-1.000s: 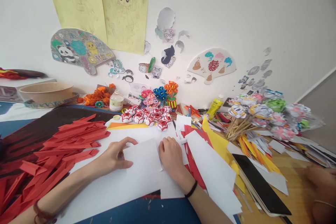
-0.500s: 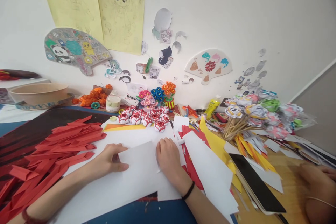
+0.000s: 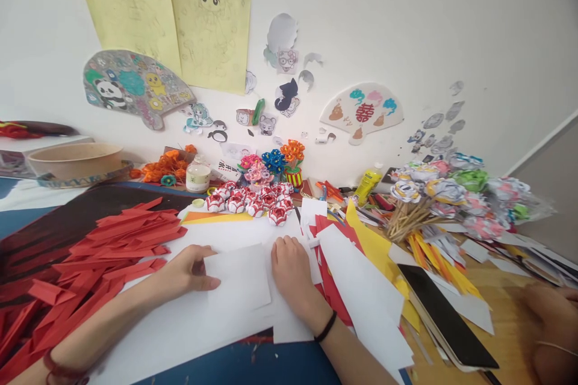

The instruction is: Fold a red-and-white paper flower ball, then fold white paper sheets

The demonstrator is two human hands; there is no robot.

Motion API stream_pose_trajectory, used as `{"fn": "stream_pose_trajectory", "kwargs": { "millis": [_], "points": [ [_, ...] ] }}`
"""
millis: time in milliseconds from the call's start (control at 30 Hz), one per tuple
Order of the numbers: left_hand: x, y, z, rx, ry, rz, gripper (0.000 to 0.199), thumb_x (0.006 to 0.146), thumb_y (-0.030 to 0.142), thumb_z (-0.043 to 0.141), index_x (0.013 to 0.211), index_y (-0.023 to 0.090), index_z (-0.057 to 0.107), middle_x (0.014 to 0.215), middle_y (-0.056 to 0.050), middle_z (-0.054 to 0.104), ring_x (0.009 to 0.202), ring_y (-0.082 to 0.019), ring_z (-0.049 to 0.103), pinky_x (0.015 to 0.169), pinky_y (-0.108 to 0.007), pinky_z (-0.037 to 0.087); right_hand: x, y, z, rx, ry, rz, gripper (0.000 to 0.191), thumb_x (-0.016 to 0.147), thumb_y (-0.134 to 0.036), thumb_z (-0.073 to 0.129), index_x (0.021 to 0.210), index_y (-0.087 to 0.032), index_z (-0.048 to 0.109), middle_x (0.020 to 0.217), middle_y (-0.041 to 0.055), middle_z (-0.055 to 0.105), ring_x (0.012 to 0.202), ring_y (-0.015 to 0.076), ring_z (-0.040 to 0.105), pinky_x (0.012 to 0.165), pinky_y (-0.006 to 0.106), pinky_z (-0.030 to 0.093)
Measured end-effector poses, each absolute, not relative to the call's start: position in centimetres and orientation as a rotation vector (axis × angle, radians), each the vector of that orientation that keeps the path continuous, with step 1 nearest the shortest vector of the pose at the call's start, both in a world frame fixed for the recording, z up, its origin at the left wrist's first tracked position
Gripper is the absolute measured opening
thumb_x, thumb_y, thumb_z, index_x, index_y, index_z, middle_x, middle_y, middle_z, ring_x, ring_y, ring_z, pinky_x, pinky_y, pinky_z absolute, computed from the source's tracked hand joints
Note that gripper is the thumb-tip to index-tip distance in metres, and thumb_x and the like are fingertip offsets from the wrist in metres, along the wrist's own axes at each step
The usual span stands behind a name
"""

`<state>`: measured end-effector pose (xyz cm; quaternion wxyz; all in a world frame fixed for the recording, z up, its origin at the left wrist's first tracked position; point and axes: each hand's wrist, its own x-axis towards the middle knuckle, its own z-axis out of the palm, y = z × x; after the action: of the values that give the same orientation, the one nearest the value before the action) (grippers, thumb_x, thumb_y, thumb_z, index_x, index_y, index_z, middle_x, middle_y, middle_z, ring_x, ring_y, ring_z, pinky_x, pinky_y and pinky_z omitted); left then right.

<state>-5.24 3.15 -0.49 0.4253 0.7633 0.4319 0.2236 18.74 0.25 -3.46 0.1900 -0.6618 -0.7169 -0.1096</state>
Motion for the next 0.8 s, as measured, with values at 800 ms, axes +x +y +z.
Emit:
{"fn": "stream_pose_trajectory", "kwargs": {
  "millis": [800],
  "points": [
    [-5.2,3.4,-1.0,1.896,1.105,0.549,0.047,0.078,0.058,0.058,0.059,0.017,0.046,0.057,0.005,0.036,0.054,-0.01,0.034,0.049,-0.022,0.023,23.1,1.3,-1.4,-1.63,-2.024,0.108,0.016,0.075,-0.027,0.074,0.088,-0.023,0.065,0.09,0.0021,0.061,0.091,0.0223,0.055,0.08,0.033,0.038]
  ]
}}
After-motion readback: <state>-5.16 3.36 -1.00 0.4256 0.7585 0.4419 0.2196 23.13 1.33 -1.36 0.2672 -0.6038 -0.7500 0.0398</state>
